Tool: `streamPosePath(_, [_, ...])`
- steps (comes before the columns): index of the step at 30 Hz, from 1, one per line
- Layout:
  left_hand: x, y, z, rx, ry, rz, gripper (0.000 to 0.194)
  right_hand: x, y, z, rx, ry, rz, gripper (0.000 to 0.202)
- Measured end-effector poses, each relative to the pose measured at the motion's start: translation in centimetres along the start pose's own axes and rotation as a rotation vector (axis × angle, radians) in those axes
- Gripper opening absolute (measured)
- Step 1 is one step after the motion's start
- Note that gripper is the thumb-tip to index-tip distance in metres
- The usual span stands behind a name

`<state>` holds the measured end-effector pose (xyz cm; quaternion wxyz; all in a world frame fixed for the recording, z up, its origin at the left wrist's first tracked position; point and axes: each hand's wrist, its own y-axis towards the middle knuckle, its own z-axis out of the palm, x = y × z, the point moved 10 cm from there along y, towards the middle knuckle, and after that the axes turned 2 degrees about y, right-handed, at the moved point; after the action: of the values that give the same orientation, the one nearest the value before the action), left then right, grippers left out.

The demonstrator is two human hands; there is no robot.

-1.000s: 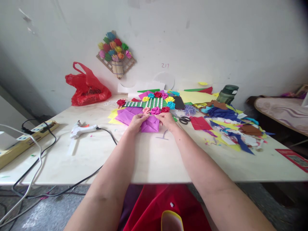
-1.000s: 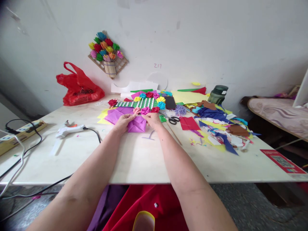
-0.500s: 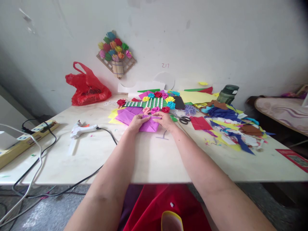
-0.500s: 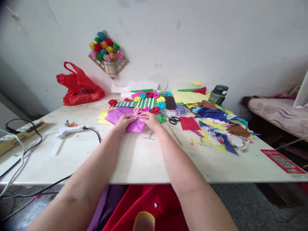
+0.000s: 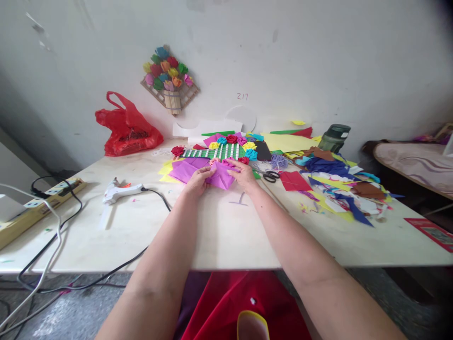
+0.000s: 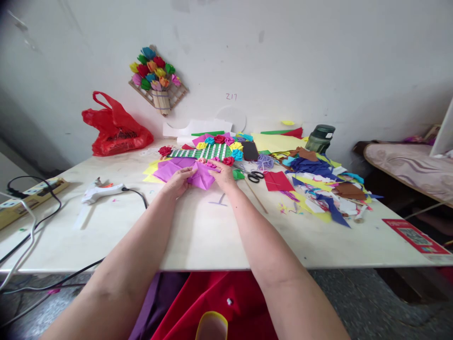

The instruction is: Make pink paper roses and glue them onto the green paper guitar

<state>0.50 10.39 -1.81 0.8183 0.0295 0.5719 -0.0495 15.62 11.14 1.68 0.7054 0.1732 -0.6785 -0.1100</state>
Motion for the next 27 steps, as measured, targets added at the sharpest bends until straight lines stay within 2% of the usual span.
streamPosePath(5, [-0.7, 0.0, 0.3, 0.029, -0.037, 0.082, 0.067, -0.4, -0.1, -1.0, -0.099, -0.048, 0.054, 0.049])
streamPosePath(8, [-1.4, 0.0, 0.8, 0.069, -0.052, 0.159, 0.079, -0.4, -0.1, -1.3, -0.127, -0.087, 0.046, 0.046])
streamPosePath(11, [-1.6, 0.0, 1.0, 0.078, -0.049, 0.182, 0.075, -0.7, 0.0, -1.7, -0.157, -0.132, 0.051, 0.042])
streamPosePath(16, [-1.2, 0.3, 1.0, 0.089, -0.071, 0.156, 0.046, -1.1, 0.2, -2.3, -0.200, -0.177, 0.063, 0.032])
streamPosePath(20, [-0.7, 0.3, 1.1, 0.103, -0.103, 0.120, 0.031, -1.2, 0.2, -2.5, -0.225, -0.167, 0.058, 0.037])
streamPosePath(24, [-0.6, 0.5, 1.1, 0.086, -0.082, 0.127, 0.033, -1.2, 0.0, -2.0, -0.201, -0.159, 0.086, 0.039])
streamPosePath(27, [-0.8, 0.7, 0.9, 0.075, -0.084, 0.171, 0.055, -0.8, -0.1, -1.5, -0.173, -0.137, 0.089, 0.046])
